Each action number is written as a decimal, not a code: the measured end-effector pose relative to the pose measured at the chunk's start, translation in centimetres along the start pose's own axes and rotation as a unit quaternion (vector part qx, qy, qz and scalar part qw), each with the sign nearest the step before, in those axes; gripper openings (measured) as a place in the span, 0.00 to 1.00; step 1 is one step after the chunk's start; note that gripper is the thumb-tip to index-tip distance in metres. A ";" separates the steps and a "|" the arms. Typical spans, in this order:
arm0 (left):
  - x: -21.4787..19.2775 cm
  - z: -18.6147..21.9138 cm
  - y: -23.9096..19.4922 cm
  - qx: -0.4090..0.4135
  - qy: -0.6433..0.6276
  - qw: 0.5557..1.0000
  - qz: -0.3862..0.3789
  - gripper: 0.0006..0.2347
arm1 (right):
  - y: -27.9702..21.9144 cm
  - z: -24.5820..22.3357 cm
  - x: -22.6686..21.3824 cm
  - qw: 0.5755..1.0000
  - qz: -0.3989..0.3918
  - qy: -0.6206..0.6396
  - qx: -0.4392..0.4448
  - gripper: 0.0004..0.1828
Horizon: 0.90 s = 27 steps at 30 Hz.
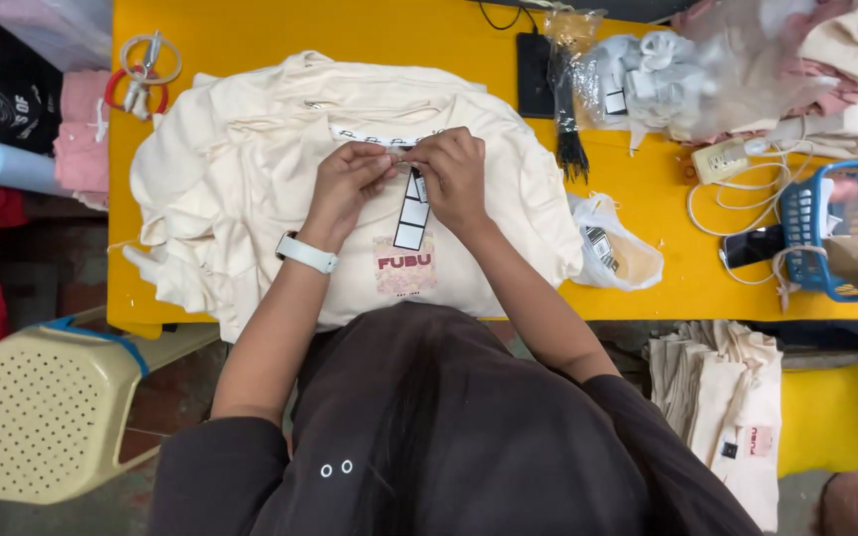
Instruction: The person picks up a cream-colored t-shirt from a yellow table, attaches a price tag to the collar, and then folds the shirt. This process is repeated for several identical shirts, with the person occasionally moving to a nearby stool to place the folded items.
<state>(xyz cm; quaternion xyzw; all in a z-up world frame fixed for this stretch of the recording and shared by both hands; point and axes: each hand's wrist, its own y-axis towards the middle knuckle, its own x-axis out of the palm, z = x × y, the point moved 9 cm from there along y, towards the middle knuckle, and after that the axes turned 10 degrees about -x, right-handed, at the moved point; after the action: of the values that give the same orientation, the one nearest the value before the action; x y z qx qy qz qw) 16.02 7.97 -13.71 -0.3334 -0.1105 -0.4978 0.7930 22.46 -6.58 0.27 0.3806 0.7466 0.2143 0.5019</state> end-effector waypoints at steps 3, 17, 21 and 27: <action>-0.1 -0.9 0.2 -0.014 -0.016 1.000 0.004 0.08 | 0.5 -1.0 -0.1 0.999 -0.006 -0.037 -0.028 0.07; 1.4 -0.9 -2.2 -0.086 0.098 0.991 0.031 0.03 | -0.1 -2.4 -0.8 0.984 -0.016 -0.149 -0.096 0.13; -1.7 -2.0 -0.8 -0.082 0.052 0.995 -0.025 0.03 | -0.8 -1.1 2.6 0.988 -0.098 -0.119 0.003 0.10; -1.1 -1.6 -2.8 -0.071 0.147 0.987 -0.003 0.02 | -3.8 0.7 3.8 0.988 -0.074 -0.052 0.129 0.11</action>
<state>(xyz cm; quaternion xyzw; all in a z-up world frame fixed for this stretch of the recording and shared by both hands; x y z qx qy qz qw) 12.86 6.92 -14.28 -0.3118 0.0421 -0.5504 0.7734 20.93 -6.01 -4.93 0.3964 0.7669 0.0587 0.5012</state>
